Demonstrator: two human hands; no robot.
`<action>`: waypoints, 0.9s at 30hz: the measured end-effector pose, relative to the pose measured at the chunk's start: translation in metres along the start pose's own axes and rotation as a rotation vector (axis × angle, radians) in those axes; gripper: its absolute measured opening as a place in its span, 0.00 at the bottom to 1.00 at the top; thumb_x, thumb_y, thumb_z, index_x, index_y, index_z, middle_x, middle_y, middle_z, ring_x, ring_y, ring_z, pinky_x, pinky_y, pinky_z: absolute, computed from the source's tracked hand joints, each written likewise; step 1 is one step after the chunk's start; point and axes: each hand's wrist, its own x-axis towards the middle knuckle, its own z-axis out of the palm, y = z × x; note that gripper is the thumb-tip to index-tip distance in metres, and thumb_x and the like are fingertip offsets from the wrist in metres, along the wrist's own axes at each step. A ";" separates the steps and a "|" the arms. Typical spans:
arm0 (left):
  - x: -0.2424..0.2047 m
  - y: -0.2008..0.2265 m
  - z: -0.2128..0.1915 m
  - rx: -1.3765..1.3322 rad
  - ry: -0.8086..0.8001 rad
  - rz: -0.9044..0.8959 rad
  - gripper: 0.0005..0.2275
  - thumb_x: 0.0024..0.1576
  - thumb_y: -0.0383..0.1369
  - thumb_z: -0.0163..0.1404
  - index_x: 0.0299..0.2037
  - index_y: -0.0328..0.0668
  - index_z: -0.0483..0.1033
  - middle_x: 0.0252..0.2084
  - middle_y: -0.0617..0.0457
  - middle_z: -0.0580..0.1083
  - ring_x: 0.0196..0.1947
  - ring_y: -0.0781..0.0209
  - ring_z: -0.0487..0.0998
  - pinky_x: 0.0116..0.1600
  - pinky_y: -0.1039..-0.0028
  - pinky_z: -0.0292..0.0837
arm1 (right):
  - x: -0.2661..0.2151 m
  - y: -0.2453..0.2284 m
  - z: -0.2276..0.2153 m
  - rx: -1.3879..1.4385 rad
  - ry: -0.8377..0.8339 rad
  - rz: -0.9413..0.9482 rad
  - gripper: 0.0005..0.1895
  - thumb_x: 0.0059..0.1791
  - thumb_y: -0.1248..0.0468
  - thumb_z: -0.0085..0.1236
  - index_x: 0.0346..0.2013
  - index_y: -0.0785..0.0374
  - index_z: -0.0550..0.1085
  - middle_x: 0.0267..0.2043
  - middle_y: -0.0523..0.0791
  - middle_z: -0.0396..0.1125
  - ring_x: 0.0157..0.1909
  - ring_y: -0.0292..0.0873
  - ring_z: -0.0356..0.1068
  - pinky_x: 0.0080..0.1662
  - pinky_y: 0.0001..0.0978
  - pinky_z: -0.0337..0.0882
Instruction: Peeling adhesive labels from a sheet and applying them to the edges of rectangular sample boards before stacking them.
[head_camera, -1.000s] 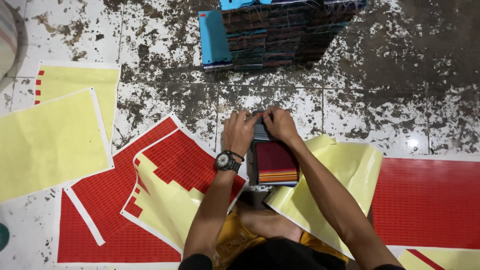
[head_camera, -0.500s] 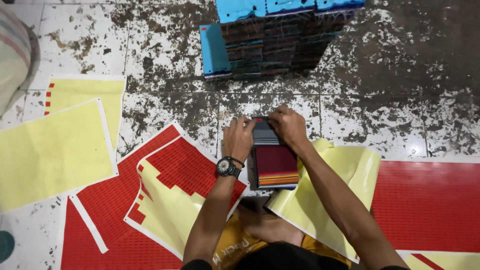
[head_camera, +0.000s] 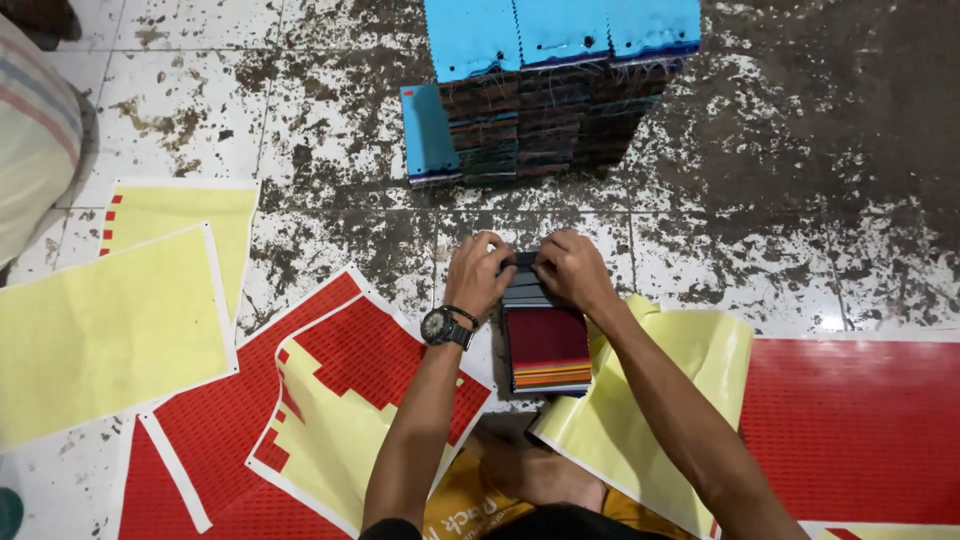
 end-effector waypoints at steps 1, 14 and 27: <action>0.000 -0.001 0.000 0.000 -0.001 0.001 0.04 0.54 0.35 0.58 0.37 0.52 0.79 0.44 0.60 0.68 0.45 0.50 0.73 0.47 0.60 0.70 | 0.008 -0.006 -0.014 0.000 0.000 0.001 0.08 0.41 0.64 0.70 0.24 0.52 0.76 0.35 0.38 0.70 0.39 0.44 0.72 0.41 0.36 0.73; -0.011 0.004 -0.020 -0.426 -0.121 -0.056 0.05 0.58 0.35 0.53 0.41 0.50 0.80 0.39 0.49 0.79 0.41 0.49 0.75 0.46 0.65 0.72 | 0.059 -0.054 -0.100 0.318 -0.925 0.338 0.33 0.42 0.54 0.70 0.59 0.61 0.72 0.59 0.54 0.71 0.64 0.60 0.68 0.65 0.54 0.68; -0.027 0.024 -0.050 -0.327 -0.175 -0.014 0.08 0.58 0.34 0.52 0.44 0.47 0.82 0.42 0.45 0.78 0.44 0.43 0.77 0.49 0.60 0.72 | -0.003 -0.014 -0.054 0.285 -0.814 0.044 0.11 0.49 0.56 0.57 0.38 0.58 0.82 0.43 0.46 0.72 0.53 0.53 0.72 0.57 0.46 0.73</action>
